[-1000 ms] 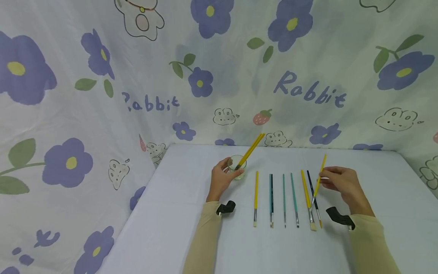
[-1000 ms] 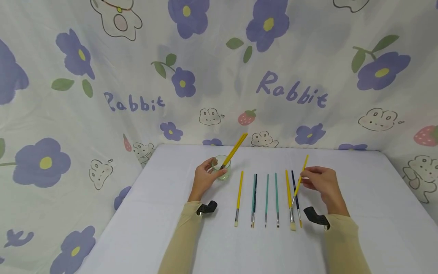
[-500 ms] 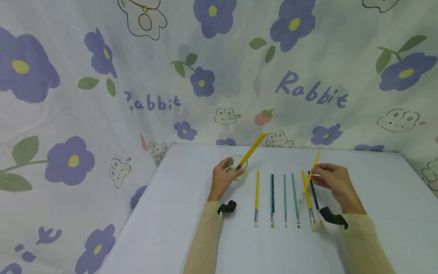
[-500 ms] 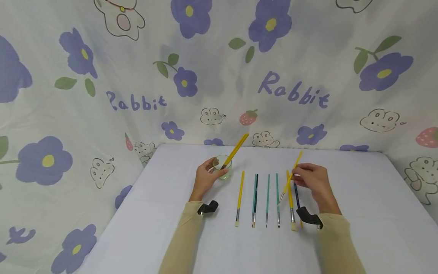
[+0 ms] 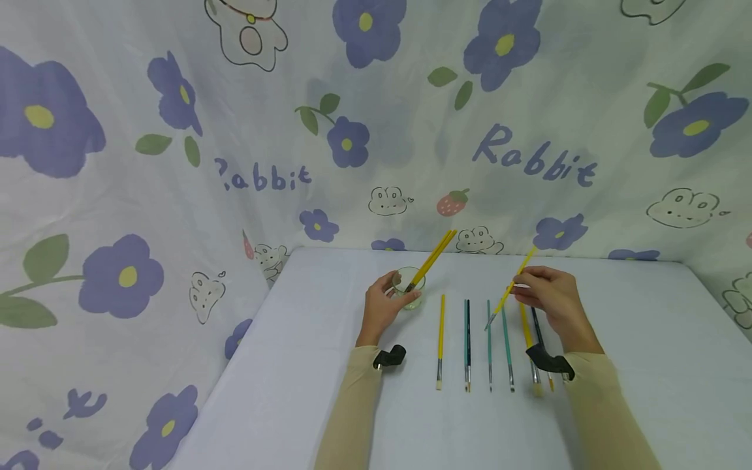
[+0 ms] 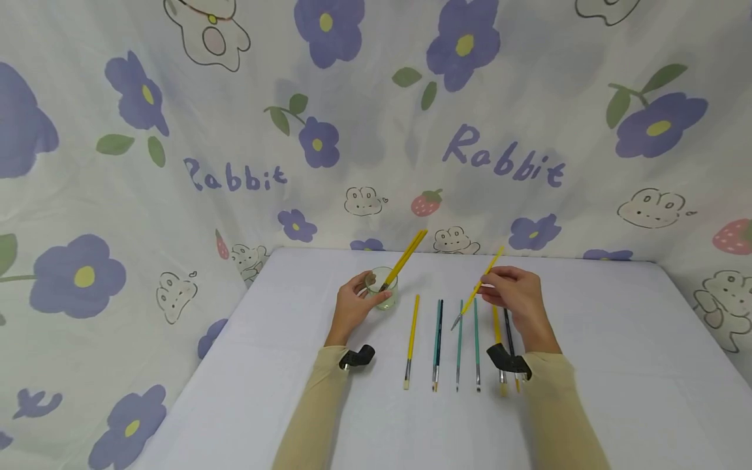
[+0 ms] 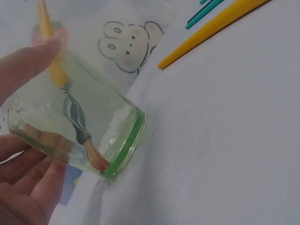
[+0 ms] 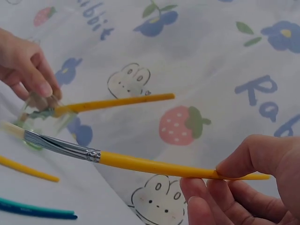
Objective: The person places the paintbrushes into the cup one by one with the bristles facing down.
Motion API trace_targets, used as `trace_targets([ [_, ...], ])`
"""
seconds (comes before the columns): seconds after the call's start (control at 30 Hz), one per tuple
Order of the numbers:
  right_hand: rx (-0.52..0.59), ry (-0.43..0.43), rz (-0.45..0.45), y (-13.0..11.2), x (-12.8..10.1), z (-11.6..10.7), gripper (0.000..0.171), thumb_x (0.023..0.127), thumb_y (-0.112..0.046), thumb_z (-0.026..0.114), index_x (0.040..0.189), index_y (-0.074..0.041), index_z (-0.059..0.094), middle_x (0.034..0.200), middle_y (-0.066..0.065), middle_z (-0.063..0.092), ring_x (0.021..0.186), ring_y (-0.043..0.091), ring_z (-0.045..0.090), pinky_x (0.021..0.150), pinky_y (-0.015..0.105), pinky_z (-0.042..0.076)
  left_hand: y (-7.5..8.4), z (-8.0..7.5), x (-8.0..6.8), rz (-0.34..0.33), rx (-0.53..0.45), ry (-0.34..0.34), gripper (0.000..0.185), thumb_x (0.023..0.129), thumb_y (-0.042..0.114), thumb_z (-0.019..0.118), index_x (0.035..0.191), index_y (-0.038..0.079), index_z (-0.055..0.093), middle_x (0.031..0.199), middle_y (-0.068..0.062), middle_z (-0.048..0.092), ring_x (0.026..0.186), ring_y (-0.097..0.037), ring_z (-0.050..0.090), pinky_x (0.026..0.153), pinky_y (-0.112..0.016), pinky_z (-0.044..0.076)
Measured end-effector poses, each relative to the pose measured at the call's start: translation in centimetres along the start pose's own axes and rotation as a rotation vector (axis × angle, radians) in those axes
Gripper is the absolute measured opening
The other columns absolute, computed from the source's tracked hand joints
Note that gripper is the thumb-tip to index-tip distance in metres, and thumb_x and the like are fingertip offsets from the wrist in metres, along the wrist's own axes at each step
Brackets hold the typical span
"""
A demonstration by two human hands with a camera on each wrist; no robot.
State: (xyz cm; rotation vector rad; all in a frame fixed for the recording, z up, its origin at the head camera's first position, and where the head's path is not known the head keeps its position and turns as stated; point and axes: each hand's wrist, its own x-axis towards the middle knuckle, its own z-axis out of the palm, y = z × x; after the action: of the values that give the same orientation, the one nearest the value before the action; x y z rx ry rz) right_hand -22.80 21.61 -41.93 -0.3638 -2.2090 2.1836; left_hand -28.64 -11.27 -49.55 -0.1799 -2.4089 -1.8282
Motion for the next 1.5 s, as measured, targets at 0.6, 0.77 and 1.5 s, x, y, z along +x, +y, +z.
trace_targets([
  [0.6,0.179,-0.024,-0.043,-1.7,0.7,3.9,0.022,0.097,-0.007,0.067,0.114,0.001,0.057,0.084,-0.010,0.070,0.073,0.005,0.077,0.073,0.021,0.065,-0.1,0.0,0.0,-0.002,0.017,0.003,0.083,0.080,0.031,0.091,0.148,0.002,0.054,0.150,-0.016,0.058,0.140,-0.032,0.056,0.118,-0.044,0.049],
  [0.77,0.186,-0.012,-0.051,-2.2,0.9,4.7,0.018,0.097,-0.008,0.069,0.110,-0.001,0.059,0.085,-0.009,0.070,0.074,0.006,0.077,0.074,0.022,0.065,0.0,0.0,0.0,-0.005,0.009,0.001,0.083,0.079,0.030,0.091,0.148,0.003,0.054,0.150,-0.015,0.058,0.141,-0.031,0.055,0.119,-0.044,0.048],
  [1.5,0.248,0.020,-0.104,-3.5,1.9,7.7,0.019,0.094,-0.004,0.073,0.108,0.000,0.061,0.082,-0.006,0.075,0.073,0.009,0.077,0.075,0.024,0.066,-0.2,0.0,0.0,-0.004,0.020,-0.004,0.083,0.080,0.031,0.091,0.149,0.004,0.054,0.149,-0.014,0.059,0.140,-0.031,0.056,0.118,-0.043,0.049],
])
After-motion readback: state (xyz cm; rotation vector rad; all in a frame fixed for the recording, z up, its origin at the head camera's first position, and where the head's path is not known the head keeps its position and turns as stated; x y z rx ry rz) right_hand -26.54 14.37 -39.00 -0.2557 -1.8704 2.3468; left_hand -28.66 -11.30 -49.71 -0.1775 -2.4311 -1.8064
